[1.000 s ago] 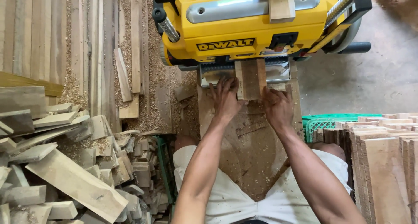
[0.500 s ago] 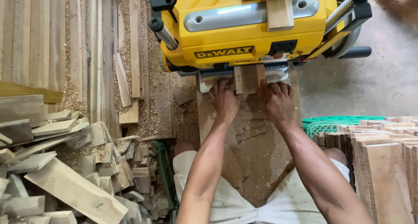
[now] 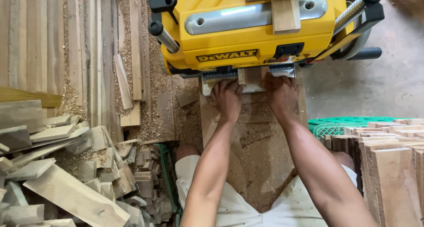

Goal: Feeding wooden boards into a thickness planer to smooth and level them.

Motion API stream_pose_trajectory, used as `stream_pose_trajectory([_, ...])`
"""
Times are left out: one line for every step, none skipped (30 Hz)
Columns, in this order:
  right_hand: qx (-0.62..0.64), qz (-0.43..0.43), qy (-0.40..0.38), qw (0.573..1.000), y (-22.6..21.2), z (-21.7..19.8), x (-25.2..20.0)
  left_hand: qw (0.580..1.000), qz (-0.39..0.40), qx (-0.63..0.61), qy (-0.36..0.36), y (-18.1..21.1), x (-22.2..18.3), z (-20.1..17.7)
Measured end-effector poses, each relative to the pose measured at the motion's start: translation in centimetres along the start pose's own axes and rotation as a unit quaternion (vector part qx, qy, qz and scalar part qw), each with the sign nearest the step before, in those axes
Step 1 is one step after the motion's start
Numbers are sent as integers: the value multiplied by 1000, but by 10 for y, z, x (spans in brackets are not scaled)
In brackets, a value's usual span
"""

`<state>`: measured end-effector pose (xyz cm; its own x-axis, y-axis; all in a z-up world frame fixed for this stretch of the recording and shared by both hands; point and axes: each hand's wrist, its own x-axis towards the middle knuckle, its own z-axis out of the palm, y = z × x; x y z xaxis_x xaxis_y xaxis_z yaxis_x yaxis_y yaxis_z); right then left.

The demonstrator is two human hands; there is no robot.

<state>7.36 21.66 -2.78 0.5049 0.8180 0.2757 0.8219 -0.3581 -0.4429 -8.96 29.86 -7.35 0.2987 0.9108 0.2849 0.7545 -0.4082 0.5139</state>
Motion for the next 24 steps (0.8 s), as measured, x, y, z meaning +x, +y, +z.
stream_pose_trajectory([0,0,-2,1000,-3,-5,1,1000,-2,0,-1,2,-1,-2])
stream_pose_trajectory([0,4,-3,1000,-7,-9,4,1000,-6,-10,7,4,1,-4])
stream_pose_trajectory([0,8,-3,1000,-10,-13,7,1000,-10,-20,14,6,3,-5])
stream_pose_trajectory([1,7,-3,1000,-9,-6,10,1000,-10,-19,14,9,7,-6])
stream_pose_trajectory([-20,16,21,999,-8,2,13,999,-16,-15,49,12,10,-6])
stream_pose_trajectory([-42,28,44,998,-6,8,13,997,-21,-12,79,17,10,-5])
stream_pose_trajectory([-43,31,42,998,4,18,9,997,-21,-12,75,16,9,-3])
stream_pose_trajectory([-59,23,49,997,13,29,11,995,-31,10,91,16,12,0])
stream_pose_trajectory([-76,15,56,995,22,39,14,993,-42,33,106,16,16,3])
stream_pose_trajectory([-76,16,57,995,23,41,16,993,-41,32,106,15,19,9])
stream_pose_trajectory([-81,5,67,995,25,42,19,991,-52,43,115,13,22,15])
stream_pose_trajectory([-85,-6,73,994,27,44,19,989,-65,55,121,11,21,21])
stream_pose_trajectory([-85,-5,72,994,26,43,17,989,-66,55,120,15,19,17])
stream_pose_trajectory([-104,-14,74,992,26,44,19,989,-67,52,120,19,22,14])
stream_pose_trajectory([-123,-23,76,989,26,44,23,989,-69,48,120,23,25,11])
stream_pose_trajectory([-124,-20,78,989,18,34,27,990,-66,47,119,24,28,17])
stream_pose_trajectory([-123,-24,85,989,9,24,31,987,-67,49,139,25,30,22])
stream_pose_trajectory([-120,-28,89,988,0,14,34,984,-70,54,158,25,29,26])
stream_pose_trajectory([-120,-26,87,989,0,15,32,984,-70,54,155,25,28,28])
stream_pose_trajectory([-117,-22,93,988,-1,16,35,983,-83,50,155,26,31,31])
stream_pose_trajectory([-114,-18,99,988,-1,17,37,982,-95,45,155,28,33,34])
stream_pose_trajectory([-115,-17,100,988,4,27,39,983,-94,45,154,28,35,34])
stream_pose_trajectory([-134,-30,129,982,9,36,40,982,-97,39,154,30,36,33])
stream_pose_trajectory([-155,-40,158,974,16,44,38,983,-100,33,152,32,34,33])
